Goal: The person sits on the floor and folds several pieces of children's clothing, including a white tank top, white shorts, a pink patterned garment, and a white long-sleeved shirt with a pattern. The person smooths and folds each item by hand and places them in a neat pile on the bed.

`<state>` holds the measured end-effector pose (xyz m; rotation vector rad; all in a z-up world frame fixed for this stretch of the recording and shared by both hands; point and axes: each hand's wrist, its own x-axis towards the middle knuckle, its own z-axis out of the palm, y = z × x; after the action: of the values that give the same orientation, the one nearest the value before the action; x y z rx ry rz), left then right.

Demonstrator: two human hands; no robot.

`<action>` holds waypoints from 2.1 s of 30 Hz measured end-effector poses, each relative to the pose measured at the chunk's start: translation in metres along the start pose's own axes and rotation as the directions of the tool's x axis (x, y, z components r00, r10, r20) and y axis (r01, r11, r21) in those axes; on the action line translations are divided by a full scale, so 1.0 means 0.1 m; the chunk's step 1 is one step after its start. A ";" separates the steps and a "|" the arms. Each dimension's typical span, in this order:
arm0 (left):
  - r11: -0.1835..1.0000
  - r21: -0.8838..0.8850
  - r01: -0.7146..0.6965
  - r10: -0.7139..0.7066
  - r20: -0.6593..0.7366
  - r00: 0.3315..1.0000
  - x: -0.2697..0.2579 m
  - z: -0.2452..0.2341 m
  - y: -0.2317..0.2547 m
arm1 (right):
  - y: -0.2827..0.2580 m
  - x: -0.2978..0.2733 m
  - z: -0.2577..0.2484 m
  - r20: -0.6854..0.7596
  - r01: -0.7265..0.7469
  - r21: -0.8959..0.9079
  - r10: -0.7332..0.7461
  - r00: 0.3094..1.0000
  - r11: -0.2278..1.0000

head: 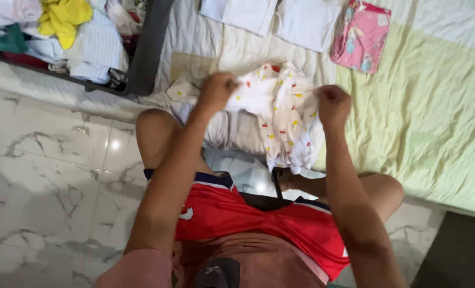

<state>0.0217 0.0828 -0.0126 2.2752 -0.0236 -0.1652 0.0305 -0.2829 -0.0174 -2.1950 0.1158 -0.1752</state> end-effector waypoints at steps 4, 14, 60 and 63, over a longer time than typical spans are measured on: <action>0.999 -0.045 -0.019 0.019 -0.012 1.000 -0.05 -0.09 -0.09 | 0.07 -0.35 0.18 -0.006 -0.101 -0.095 0.101 0.995 0.990; 0.991 -0.116 -0.060 0.051 -0.077 0.996 0.04 -0.51 -0.25 | 0.41 -0.54 -0.05 0.145 -0.339 0.078 0.326 0.934 0.938; 0.979 0.174 0.106 -0.133 0.148 0.980 0.12 -0.55 -0.35 | -0.15 0.01 -0.32 -0.012 0.112 -0.185 -0.116 0.993 0.976; 0.972 0.155 0.176 -0.180 0.013 0.984 0.15 -0.66 -0.40 | -0.11 0.30 -0.17 0.079 0.145 -0.308 -0.127 0.989 0.940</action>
<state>0.0434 0.1574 -0.0023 2.4283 0.1593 -0.2977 0.0573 -0.2942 0.0040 -2.5254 -0.0458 -0.1795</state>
